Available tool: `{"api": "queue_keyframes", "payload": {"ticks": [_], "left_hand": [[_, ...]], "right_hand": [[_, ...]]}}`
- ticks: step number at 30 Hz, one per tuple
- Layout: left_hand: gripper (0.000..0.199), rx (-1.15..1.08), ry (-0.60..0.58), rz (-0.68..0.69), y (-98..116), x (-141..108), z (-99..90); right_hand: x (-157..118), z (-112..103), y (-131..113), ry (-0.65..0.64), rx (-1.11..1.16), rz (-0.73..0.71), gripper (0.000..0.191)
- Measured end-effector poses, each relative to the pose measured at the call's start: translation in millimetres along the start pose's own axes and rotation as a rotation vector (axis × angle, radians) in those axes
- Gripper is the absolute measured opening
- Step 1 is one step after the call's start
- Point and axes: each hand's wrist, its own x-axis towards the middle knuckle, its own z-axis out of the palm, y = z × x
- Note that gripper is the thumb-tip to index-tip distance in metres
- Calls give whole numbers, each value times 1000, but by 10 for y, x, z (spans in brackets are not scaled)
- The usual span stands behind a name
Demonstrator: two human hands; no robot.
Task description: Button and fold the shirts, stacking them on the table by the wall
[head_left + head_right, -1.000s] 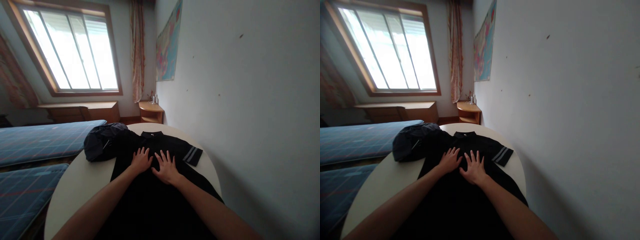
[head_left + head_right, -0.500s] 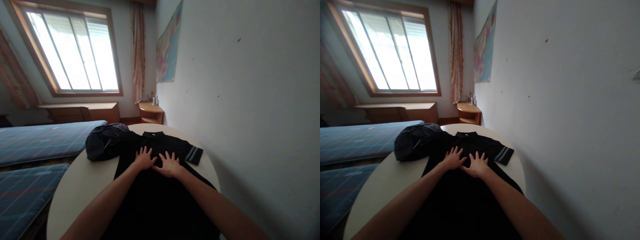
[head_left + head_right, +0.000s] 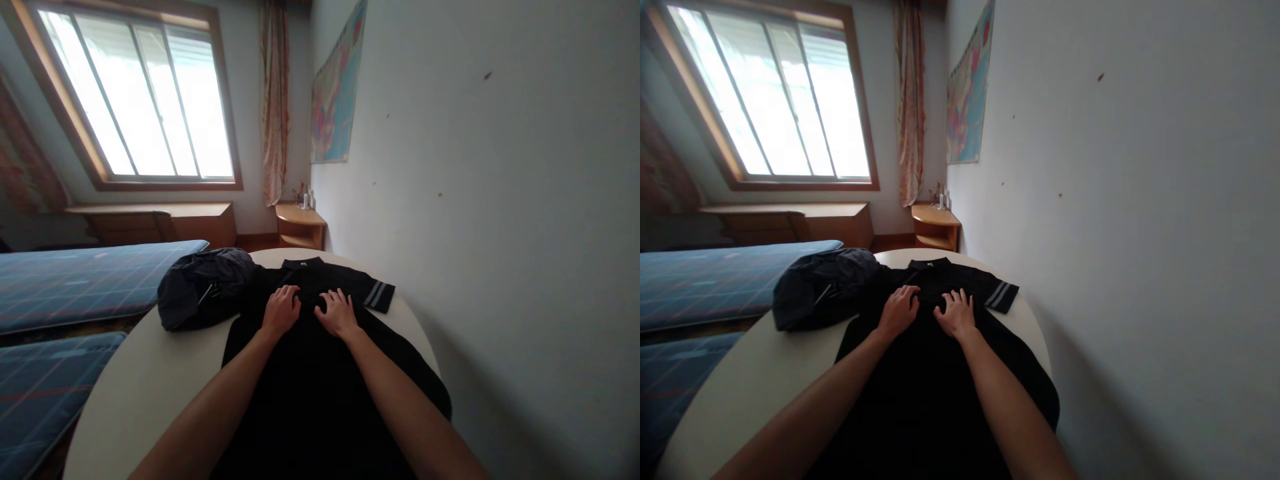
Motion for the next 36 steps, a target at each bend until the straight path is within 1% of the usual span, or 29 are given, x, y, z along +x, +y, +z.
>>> {"api": "queue_keyframes", "payload": {"ticks": [2, 5, 10, 14, 17, 20, 23, 27, 29, 32, 34, 36], "left_hand": [[35, 15, -9, 6, 13, -73, -11], [39, 35, -61, 10, 29, -163, -7], [55, 104, -221, 29, 50, -272, -25], [59, 120, -292, 52, 54, -373, -87], [60, 127, -340, 76, 31, -474, -139], [61, 140, -378, 91, 3, -581, -179], [60, 164, -388, 92, 15, -636, -225], [60, 189, -372, 64, 101, -538, -297], [58, 195, -332, 59, 126, -438, -298], [56, 188, -281, 100, 85, -303, -219], [57, 181, -307, 88, 17, -237, -131], [57, 191, -349, 41, -53, -175, -47]], "right_hand": [[-15, 11, 30, -10, 9, 5, 62], [-65, 0, 47, -36, -11, 24, 67], [-230, -45, 10, -77, -45, 86, 75], [-400, -62, -70, -146, -78, 162, 78], [-536, -80, -142, -227, -87, 218, 80], [-665, -135, -193, -303, -100, 217, 82], [-735, -227, -206, -326, -112, 179, 86], [-660, -338, -171, -262, -167, 69, 92], [-566, -354, -128, -250, -151, 44, 93], [-417, -329, -41, -303, -94, 74, 92], [-331, -303, 17, -333, -80, 70, 92], [-251, -281, 63, -347, -69, 42, 92]]}}
